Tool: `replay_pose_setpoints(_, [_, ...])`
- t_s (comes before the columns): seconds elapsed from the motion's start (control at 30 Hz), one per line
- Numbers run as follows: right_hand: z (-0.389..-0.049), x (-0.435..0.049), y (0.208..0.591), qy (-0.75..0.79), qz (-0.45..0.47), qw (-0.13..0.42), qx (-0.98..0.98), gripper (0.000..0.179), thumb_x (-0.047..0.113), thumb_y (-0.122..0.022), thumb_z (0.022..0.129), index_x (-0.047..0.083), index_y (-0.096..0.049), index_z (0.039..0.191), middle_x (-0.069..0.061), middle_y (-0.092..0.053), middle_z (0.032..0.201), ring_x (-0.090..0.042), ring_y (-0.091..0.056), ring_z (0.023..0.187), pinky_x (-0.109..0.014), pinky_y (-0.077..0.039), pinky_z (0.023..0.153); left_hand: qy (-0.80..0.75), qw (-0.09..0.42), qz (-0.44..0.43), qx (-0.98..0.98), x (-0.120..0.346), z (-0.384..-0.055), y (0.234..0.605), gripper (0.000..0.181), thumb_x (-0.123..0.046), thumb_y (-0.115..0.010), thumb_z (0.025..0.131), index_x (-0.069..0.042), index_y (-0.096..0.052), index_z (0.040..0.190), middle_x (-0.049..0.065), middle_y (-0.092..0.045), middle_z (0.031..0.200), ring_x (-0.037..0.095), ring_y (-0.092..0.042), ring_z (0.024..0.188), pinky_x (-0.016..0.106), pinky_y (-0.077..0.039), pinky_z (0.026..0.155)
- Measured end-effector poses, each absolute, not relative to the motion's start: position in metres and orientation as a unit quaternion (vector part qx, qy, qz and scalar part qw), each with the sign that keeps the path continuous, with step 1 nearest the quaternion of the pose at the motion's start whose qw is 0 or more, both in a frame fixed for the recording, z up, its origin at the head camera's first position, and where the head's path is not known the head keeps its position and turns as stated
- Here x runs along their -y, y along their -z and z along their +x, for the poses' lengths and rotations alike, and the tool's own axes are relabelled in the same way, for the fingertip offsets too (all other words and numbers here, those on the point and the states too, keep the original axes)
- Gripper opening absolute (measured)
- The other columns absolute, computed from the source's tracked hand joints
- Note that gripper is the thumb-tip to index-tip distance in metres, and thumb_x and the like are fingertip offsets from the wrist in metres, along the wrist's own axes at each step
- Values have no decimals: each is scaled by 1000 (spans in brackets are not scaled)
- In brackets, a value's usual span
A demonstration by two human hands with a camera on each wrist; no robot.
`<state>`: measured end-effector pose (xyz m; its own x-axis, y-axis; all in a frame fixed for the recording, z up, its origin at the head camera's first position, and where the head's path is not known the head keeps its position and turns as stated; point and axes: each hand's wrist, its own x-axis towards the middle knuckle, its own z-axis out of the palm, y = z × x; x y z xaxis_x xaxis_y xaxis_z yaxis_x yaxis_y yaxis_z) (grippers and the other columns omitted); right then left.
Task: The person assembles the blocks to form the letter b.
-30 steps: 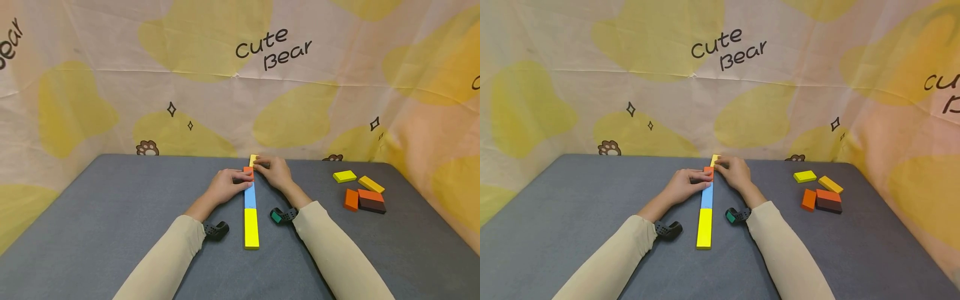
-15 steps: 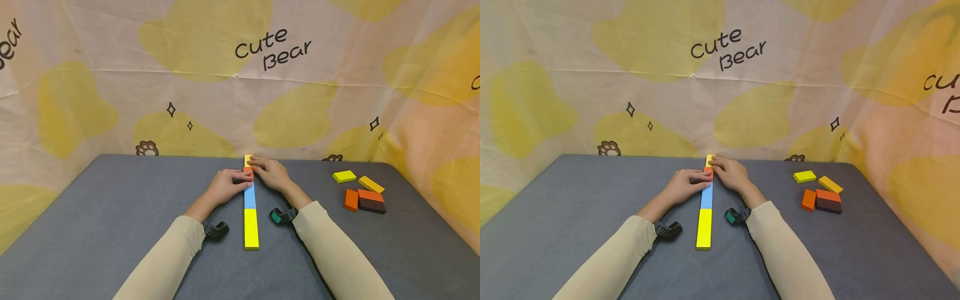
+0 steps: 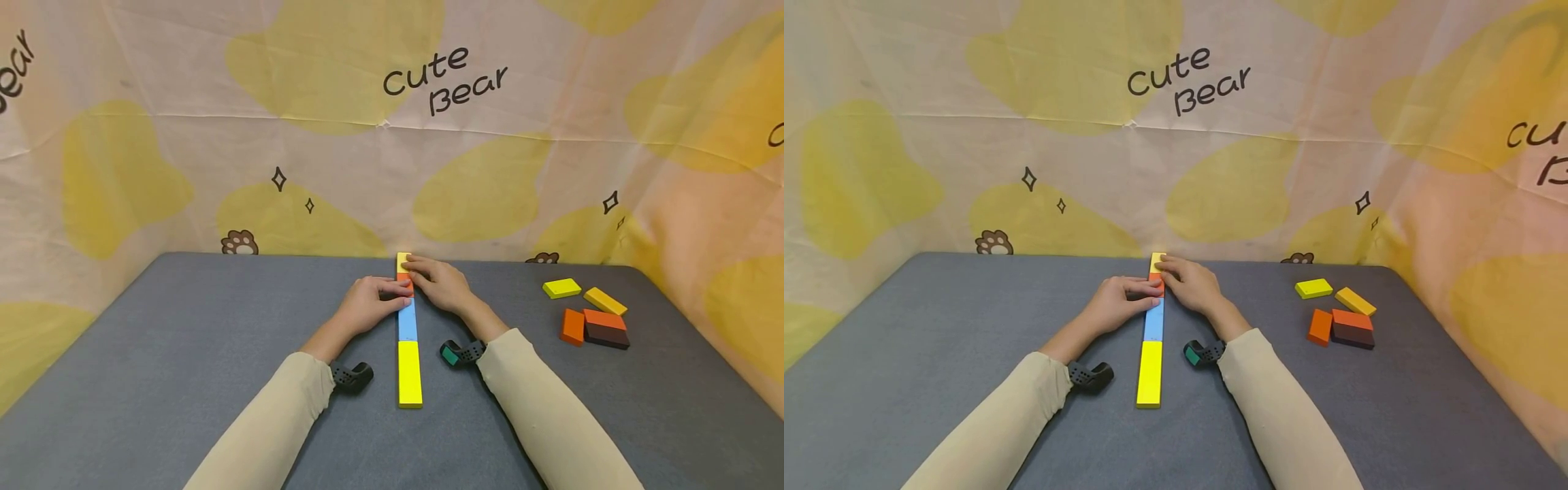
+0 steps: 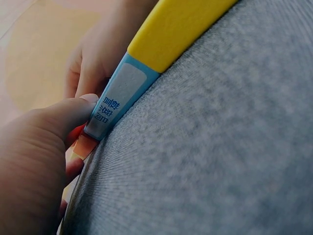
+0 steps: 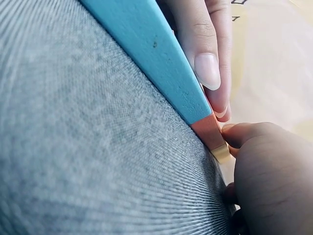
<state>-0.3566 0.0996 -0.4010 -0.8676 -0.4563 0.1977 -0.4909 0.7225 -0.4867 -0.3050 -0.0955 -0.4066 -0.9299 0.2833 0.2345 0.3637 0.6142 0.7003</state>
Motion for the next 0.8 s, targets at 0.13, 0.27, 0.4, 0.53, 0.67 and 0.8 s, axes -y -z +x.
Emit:
replay_pose_setpoints(0.13, [-355,-99,400,-272,254,35,927,40,35,-51,106,24,-59,143,1,-46,159,-29,-46,145,-60,-40,113,404,48,-179,896,95,-306,407,24,-31,-76,91,-22,-80,113,-5,-72,128,18,-58,135,43,-45,114])
replay_pose_setpoints(0.27, [-355,-99,399,-276,255,39,926,40,32,-54,105,22,-60,142,1,-45,160,-29,-46,146,-59,-42,112,407,49,-184,893,96,-306,407,24,-31,-76,91,-22,-80,113,-5,-72,127,18,-59,134,43,-45,113])
replay_pose_setpoints(0.4, [-354,-98,400,-310,248,55,916,40,30,-58,103,20,-61,142,1,-47,158,-28,-46,145,-56,-42,112,417,50,-187,888,98,-305,407,23,-29,-77,91,-22,-80,112,-5,-72,128,18,-60,133,42,-46,113])
replay_pose_setpoints(0.53, [-352,-96,402,-361,233,77,900,38,29,-62,101,17,-65,137,-3,-57,150,-28,-56,135,-51,-47,109,428,51,-175,885,101,-304,408,21,-28,-78,89,-22,-81,109,-5,-73,127,16,-61,132,41,-47,112])
replay_pose_setpoints(0.67, [-347,-100,404,-396,199,91,892,34,27,-65,100,16,-69,131,-9,-71,123,-26,-66,85,-38,-53,76,432,43,-168,885,100,-304,407,20,-29,-78,89,-23,-81,109,-6,-73,127,16,-61,131,41,-48,111])
replay_pose_setpoints(0.8, [-337,-106,405,-421,172,89,886,30,25,-66,99,16,-71,127,-11,-71,97,-17,-50,58,-27,-41,56,434,37,-171,884,98,-303,406,21,-30,-77,90,-23,-81,110,-6,-72,129,18,-60,132,42,-48,111])
